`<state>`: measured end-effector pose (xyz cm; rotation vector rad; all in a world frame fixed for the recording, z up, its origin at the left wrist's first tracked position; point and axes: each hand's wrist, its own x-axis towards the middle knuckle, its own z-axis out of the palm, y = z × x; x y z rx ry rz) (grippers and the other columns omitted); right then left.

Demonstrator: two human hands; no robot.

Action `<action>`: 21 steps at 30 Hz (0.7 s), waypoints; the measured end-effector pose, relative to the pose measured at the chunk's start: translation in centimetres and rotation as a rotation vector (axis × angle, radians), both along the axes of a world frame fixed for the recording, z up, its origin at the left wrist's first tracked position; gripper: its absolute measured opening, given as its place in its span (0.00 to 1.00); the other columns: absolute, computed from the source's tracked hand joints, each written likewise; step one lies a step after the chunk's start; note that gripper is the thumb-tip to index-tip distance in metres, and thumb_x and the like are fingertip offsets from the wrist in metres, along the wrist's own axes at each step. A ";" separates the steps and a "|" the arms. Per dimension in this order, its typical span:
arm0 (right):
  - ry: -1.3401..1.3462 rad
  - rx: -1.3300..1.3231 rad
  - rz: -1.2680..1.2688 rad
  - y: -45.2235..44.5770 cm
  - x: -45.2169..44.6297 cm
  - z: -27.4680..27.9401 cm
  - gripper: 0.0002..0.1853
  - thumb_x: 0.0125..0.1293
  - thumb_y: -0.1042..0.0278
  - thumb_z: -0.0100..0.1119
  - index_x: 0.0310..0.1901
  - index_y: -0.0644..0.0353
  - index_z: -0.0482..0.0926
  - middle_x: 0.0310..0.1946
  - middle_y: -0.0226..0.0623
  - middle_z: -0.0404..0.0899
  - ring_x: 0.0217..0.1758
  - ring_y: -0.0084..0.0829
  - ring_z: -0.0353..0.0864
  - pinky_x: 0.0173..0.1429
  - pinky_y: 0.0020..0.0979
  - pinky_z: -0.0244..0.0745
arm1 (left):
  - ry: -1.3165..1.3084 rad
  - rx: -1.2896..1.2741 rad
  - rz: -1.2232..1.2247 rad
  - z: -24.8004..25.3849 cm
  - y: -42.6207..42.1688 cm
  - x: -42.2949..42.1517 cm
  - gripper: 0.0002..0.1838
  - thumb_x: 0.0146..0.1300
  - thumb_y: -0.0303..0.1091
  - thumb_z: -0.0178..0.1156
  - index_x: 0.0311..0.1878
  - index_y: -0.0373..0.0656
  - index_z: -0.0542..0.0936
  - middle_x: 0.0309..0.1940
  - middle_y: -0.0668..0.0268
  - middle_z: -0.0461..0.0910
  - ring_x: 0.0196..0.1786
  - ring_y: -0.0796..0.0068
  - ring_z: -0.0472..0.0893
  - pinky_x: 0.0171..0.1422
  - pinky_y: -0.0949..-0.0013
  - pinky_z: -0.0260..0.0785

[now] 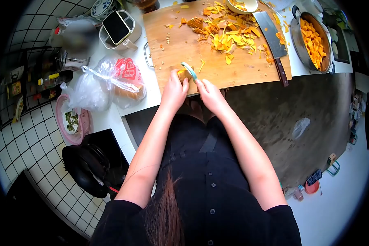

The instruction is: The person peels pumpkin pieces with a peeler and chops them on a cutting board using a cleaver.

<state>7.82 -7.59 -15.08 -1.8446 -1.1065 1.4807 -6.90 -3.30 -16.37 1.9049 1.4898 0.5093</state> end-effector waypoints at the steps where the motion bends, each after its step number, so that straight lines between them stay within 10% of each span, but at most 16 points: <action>1: -0.003 0.043 0.013 -0.1 -0.3 -0.7 0.21 0.71 0.54 0.45 0.34 0.70 0.72 0.31 0.59 0.76 0.39 0.55 0.77 0.42 0.44 0.70 | 0.042 -0.048 -0.005 0.3 0.1 0.2 0.21 0.64 0.36 0.55 0.53 0.33 0.63 0.39 0.36 0.75 0.41 0.39 0.78 0.43 0.50 0.72; 21: -0.231 -0.113 -0.027 1.6 -0.5 -3.9 0.32 0.72 0.47 0.37 0.34 0.72 0.80 0.29 0.62 0.78 0.38 0.57 0.79 0.47 0.48 0.73 | 0.286 0.089 -0.334 -3.3 2.3 0.7 0.19 0.66 0.39 0.50 0.44 0.30 0.58 0.26 0.33 0.74 0.30 0.36 0.77 0.32 0.44 0.69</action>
